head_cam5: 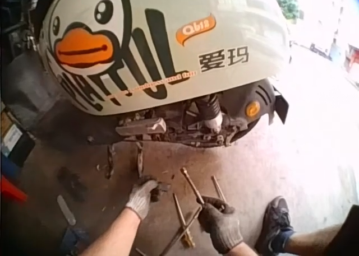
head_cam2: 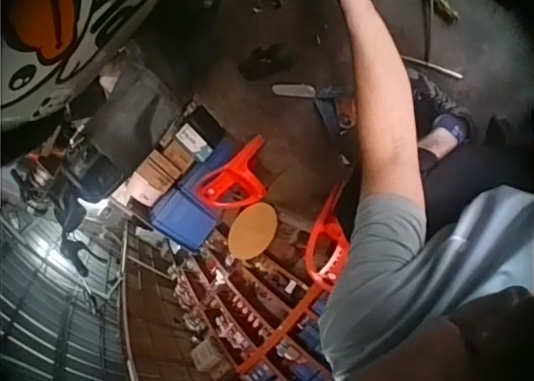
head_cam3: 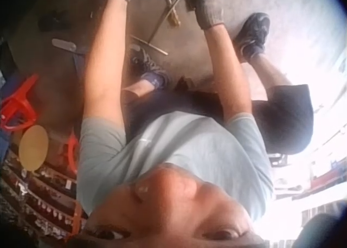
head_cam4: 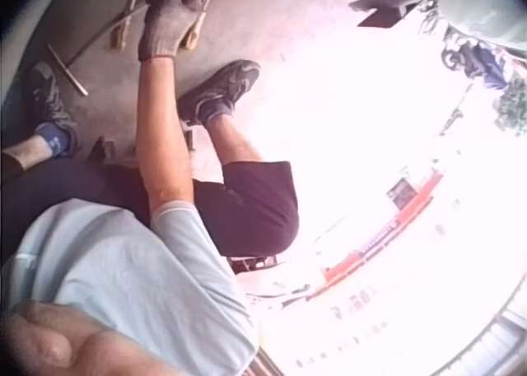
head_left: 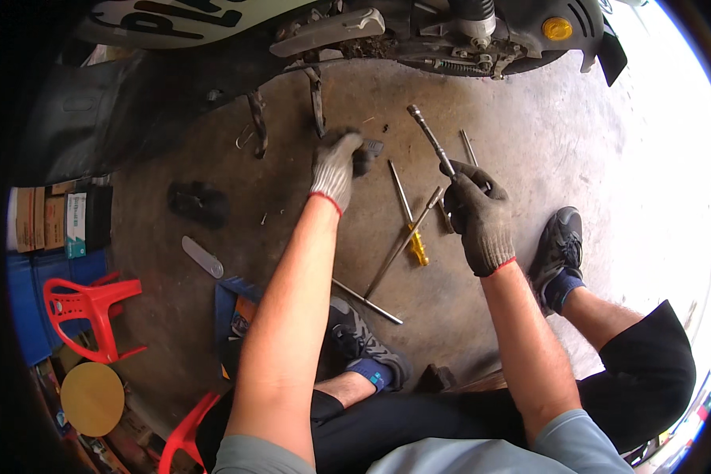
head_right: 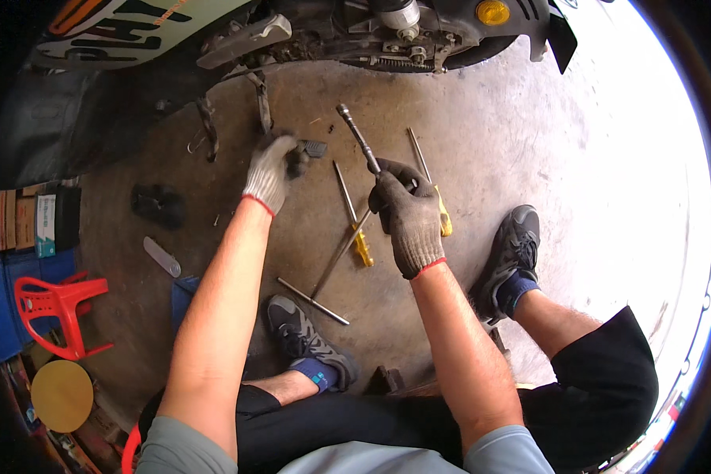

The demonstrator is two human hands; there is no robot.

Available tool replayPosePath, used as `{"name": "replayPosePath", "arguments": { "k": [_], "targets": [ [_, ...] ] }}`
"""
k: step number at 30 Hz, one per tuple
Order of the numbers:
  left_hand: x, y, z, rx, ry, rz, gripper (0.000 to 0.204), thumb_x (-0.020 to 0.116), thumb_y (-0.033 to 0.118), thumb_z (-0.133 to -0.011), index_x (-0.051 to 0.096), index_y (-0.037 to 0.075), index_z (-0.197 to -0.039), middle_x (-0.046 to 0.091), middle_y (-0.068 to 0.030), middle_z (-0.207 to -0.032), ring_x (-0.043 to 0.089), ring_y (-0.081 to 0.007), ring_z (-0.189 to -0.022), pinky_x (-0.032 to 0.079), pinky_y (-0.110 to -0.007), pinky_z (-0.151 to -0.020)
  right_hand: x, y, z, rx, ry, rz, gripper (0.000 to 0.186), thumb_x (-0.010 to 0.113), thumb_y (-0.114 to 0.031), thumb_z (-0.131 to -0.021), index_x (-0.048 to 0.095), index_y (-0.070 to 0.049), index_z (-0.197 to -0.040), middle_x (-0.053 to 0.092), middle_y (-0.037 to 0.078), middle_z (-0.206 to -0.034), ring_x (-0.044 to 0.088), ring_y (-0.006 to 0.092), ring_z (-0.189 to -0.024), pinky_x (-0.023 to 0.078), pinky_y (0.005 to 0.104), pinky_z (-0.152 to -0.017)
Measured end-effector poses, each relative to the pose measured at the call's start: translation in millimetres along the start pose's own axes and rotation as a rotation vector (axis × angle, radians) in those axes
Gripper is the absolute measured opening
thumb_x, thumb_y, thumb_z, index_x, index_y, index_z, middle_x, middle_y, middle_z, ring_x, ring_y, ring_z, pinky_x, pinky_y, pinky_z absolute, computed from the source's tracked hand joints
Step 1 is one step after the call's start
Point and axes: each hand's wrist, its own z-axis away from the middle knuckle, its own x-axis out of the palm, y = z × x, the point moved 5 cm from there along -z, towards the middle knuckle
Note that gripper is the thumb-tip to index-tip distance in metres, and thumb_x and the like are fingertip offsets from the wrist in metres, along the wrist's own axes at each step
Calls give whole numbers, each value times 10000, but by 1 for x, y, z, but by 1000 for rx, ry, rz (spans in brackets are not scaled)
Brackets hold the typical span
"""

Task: Removing and re-installing a plastic engine cover on a scooter using a T-handle wrench and a screwdriver.

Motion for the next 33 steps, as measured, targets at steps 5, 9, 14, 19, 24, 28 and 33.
{"name": "replayPosePath", "arguments": {
  "k": [5,9,14,19,24,28,33],
  "targets": [
    [52,35,9,44,-224,297,105,641,116,-861,619,50,-939,631,-55,-778,622,-166,-640,490,-264,-549,4,-9,7,-63,0,109,259,560,-148,-912,637,10,-1103,611,31,-679,499,46,-529,353,194,-450],
    [62,41,8,11,-244,325,110,632,118,-889,630,42,-969,649,-59,-804,627,-149,-654,492,-237,-544,6,-15,10,-150,4,172,262,556,-140,-908,636,16,-1103,610,25,-679,514,51,-560,378,200,-482],
    [62,44,2,3,-246,282,114,631,128,-902,635,44,-979,668,-53,-841,630,-132,-669,487,-228,-518,10,-14,12,-149,10,212,264,558,-125,-904,629,28,-1107,612,29,-706,545,68,-613,432,217,-554],
    [59,43,-2,-9,-184,327,102,625,136,-907,642,50,-959,664,-49,-825,633,-127,-676,488,-228,-522,12,-12,13,-144,-14,221,259,556,-104,-906,620,38,-1113,620,42,-759,570,86,-668,468,235,-633],
    [62,41,-5,-120,-226,441,103,606,147,-923,647,60,-959,663,-42,-815,620,-124,-679,467,-227,-517,14,-12,13,-145,-22,277,252,553,-102,-911,619,41,-1108,622,43,-762,573,90,-671,467,237,-634],
    [67,39,-3,-149,-245,434,109,585,161,-939,648,74,-955,643,-25,-786,569,-112,-648,436,-214,-503,13,-14,12,-167,-33,258,248,553,-101,-911,623,43,-1101,622,45,-754,571,87,-663,466,238,-631],
    [71,34,1,-199,-211,437,130,558,164,-955,642,68,-934,617,-35,-785,534,-106,-628,446,-209,-508,9,-8,8,-99,-18,180,249,556,-106,-909,627,44,-1095,622,49,-757,572,86,-658,468,235,-626]
  ]
}}
